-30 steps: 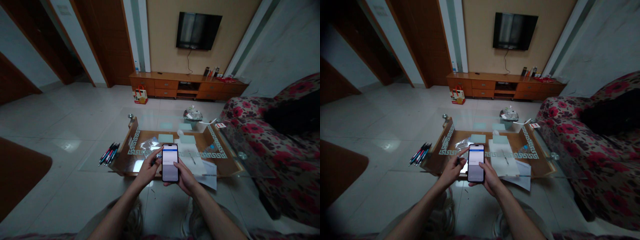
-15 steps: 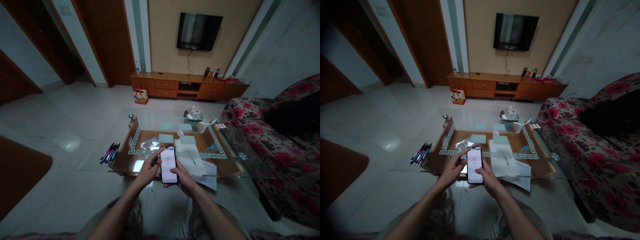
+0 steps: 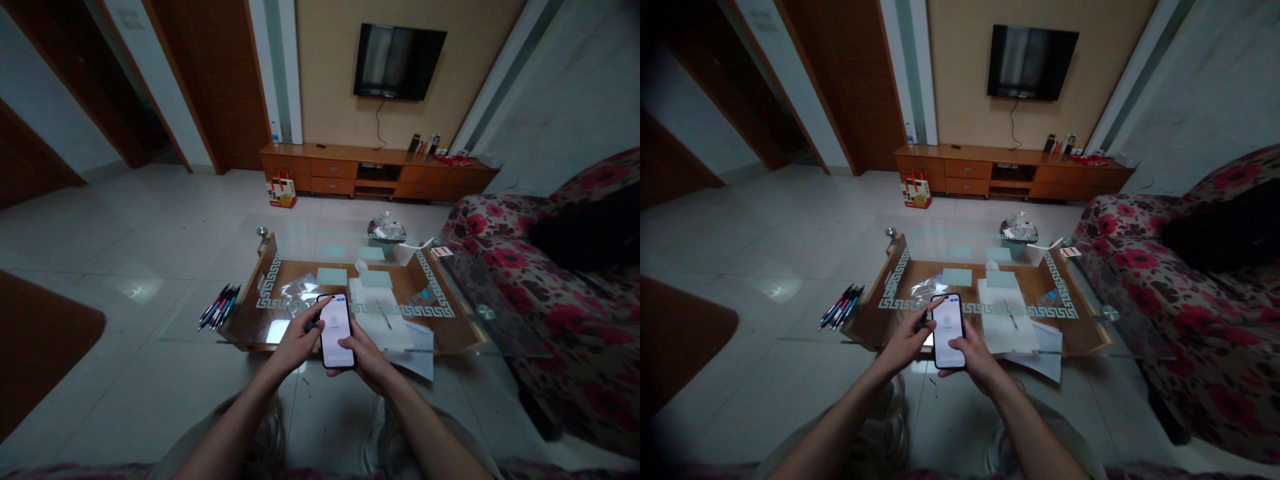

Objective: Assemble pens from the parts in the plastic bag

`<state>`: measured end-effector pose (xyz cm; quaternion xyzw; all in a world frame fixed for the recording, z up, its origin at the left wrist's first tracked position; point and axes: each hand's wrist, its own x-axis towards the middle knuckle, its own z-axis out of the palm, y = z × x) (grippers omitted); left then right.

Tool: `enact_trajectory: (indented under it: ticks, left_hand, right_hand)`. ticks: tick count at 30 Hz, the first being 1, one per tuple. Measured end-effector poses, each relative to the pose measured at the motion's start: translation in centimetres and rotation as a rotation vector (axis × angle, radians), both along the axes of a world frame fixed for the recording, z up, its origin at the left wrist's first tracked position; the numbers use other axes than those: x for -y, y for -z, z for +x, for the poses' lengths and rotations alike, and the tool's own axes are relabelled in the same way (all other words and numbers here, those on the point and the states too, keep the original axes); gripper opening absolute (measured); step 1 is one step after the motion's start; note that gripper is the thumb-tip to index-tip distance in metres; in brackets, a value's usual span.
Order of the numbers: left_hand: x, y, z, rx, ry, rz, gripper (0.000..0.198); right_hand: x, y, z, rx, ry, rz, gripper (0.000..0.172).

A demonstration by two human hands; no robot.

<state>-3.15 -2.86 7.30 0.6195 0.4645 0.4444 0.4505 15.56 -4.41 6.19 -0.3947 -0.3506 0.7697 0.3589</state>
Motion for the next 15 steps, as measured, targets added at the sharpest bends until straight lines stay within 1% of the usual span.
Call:
enact_trajectory:
  ticks: [5,10,15]
  left_hand:
    - [0.05,-0.2,-0.18,-0.004,-0.021,0.032,0.055]
    - [0.28,-0.77,0.04,-0.05,0.045,0.025,0.052]
    - [0.41,-0.87,0.31,-0.093,0.112,0.0,0.056]
  right_hand:
    - [0.0,-0.17,-0.03,0.005,-0.003,0.0,0.067]
    - [0.05,-0.57,-0.26,0.018,0.029,-0.004,0.066]
    - [0.13,-1.02,-0.45,0.036,0.055,-0.007,0.066]
